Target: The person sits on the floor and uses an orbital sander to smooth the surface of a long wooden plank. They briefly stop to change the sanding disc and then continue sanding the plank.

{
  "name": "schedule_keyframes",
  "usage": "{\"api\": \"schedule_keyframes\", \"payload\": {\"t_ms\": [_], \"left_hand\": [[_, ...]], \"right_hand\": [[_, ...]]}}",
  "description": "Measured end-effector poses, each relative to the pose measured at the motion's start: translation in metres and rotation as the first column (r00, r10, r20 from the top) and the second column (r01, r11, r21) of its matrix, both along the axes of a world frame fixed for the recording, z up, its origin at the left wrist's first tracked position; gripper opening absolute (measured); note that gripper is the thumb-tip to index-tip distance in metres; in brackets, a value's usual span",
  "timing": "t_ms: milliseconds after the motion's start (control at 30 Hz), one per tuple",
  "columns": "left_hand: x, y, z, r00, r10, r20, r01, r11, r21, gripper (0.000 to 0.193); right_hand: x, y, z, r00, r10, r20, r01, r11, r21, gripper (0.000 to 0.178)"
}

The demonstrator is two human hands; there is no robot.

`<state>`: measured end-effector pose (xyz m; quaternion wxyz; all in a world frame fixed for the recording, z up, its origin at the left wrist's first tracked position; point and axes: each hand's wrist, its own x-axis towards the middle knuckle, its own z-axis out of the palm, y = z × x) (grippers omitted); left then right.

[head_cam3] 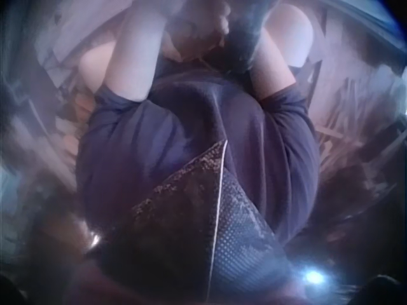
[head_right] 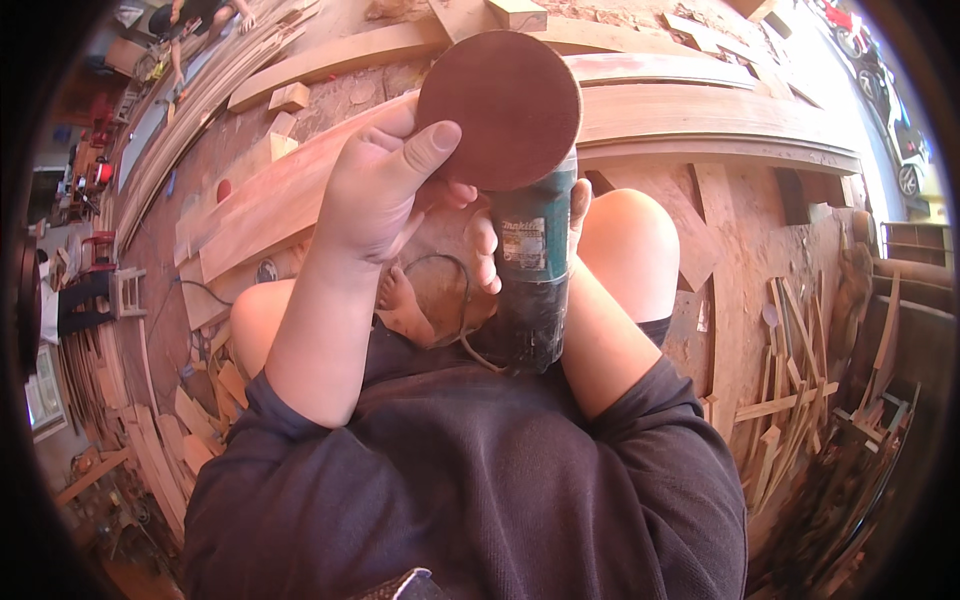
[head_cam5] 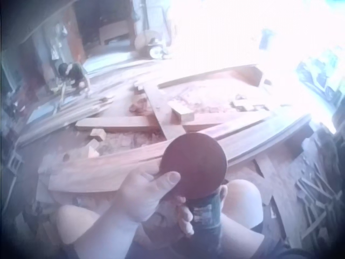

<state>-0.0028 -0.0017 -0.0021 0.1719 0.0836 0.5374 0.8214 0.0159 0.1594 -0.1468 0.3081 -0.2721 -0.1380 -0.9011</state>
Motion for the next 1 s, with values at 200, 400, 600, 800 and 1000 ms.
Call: {"api": "schedule_keyframes", "payload": {"t_ms": [200, 400, 600, 800, 1000], "left_hand": [[-0.004, -0.004, -0.001, 0.998, 0.018, -0.056, -0.024, 0.994, -0.109, 0.046], [-0.016, 0.001, 0.001, 0.698, 0.278, -0.659, -0.527, 0.824, -0.210, 0.052], [-0.019, -0.003, 0.031, 0.476, -0.222, -0.851, -0.716, 0.464, -0.522, 0.055], [-0.016, -0.027, 0.017, 0.520, -0.140, -0.843, -0.682, 0.525, -0.509, 0.063], [-0.006, -0.061, -0.022, 0.860, 0.511, 0.002, -0.506, 0.851, 0.139, 0.085]], "right_hand": [[0.003, -0.001, 0.011, 0.988, -0.089, 0.129, 0.086, 0.996, 0.030, 0.100], [0.009, 0.001, 0.020, 0.981, -0.046, 0.188, 0.012, 0.984, 0.178, 0.094], [0.019, -0.014, 0.029, 0.972, 0.130, 0.194, -0.188, 0.927, 0.324, 0.082], [0.025, -0.020, 0.048, 0.966, 0.082, 0.245, -0.198, 0.845, 0.496, 0.078], [0.019, -0.032, 0.073, 0.995, -0.075, -0.068, 0.096, 0.494, 0.864, 0.071]]}}
